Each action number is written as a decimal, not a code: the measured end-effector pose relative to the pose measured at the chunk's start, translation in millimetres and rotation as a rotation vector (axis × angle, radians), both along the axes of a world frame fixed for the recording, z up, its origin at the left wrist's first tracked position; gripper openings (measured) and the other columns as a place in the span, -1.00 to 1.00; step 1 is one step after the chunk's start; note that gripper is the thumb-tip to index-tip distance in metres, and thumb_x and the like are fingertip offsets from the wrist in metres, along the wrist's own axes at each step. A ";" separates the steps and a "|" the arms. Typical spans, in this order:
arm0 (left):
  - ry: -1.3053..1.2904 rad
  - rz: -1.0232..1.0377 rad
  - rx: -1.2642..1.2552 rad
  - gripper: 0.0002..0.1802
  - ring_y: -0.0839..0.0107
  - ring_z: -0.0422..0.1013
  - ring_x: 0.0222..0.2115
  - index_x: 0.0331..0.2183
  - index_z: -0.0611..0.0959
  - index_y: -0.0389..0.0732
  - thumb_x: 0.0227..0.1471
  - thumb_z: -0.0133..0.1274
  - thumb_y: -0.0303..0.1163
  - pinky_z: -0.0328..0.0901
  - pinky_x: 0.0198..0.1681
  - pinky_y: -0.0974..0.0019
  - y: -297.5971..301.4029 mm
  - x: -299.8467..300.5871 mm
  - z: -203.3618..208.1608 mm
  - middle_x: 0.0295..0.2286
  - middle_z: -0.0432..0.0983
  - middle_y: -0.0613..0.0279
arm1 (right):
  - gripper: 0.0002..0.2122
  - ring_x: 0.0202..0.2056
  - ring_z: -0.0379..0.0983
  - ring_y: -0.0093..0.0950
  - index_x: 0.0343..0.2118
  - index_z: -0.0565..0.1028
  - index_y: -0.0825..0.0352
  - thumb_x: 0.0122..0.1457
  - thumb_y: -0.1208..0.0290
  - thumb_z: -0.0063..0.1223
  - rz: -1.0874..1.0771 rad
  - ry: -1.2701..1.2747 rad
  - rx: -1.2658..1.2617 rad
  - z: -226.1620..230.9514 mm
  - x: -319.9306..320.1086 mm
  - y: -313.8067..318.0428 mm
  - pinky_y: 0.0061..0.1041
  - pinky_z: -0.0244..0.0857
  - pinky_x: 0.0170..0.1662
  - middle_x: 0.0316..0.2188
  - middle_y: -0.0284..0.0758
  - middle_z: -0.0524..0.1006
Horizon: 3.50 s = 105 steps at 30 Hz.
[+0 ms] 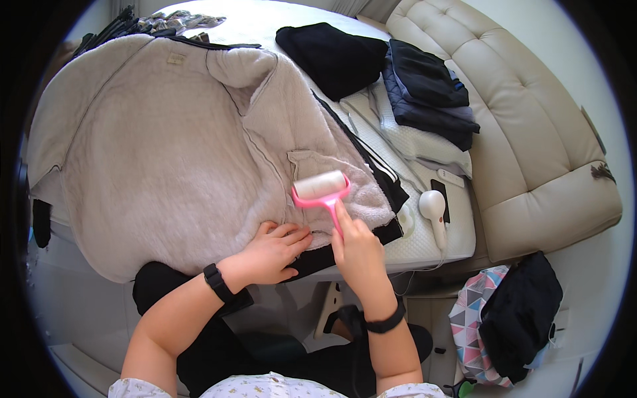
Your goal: The person cleans a fleece-lined garment using a lint roller, repeatedly rolling it over different areas of the lining and picking off debris by hand.
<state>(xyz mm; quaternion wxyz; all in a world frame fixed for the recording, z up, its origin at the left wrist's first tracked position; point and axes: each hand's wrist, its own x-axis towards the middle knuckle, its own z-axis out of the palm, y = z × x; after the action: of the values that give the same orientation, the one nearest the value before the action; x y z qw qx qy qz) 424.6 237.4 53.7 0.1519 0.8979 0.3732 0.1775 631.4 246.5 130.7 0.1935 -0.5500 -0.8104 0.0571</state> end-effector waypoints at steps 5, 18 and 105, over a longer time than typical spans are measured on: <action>0.055 0.002 -0.058 -0.21 0.18 0.14 0.15 0.09 0.39 -0.19 -0.21 0.28 -0.21 0.03 0.11 -0.07 0.0 2.0 9.5 0.12 0.28 0.17 | -0.53 -0.44 0.46 -0.06 0.17 0.33 0.25 0.16 0.41 -0.01 -0.080 -0.039 -0.109 20.6 22.5 -54.4 -0.15 0.35 -0.35 -0.52 -0.07 0.47; 0.036 0.022 -0.020 -0.17 0.19 0.15 0.15 0.09 0.38 -0.23 -0.25 0.29 -0.20 0.03 0.11 -0.06 -3.0 2.8 4.8 0.13 0.27 0.16 | -0.55 -0.39 0.50 0.01 0.13 0.33 0.36 0.16 0.39 -0.03 -0.127 -0.103 -0.002 2.0 -11.6 36.9 -0.09 0.38 -0.28 -0.48 0.04 0.53; -0.182 -0.081 -0.453 -0.93 0.53 0.45 -0.52 -0.45 0.66 -0.35 -0.08 0.15 -0.55 0.35 -0.41 0.44 218.0 -10.6 110.8 -0.56 0.56 0.23 | -0.50 -0.08 0.41 -0.57 0.11 0.39 0.46 0.02 0.64 0.07 -0.252 0.851 -0.476 -36.5 101.8 42.7 -0.59 0.24 0.01 -0.06 -0.30 0.50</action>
<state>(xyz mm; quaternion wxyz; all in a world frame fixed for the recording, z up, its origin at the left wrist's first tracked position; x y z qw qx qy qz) 414.1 455.5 164.6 0.3893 0.8353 0.3522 0.1631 733.1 289.2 94.2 0.3813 -0.6003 -0.5516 0.4360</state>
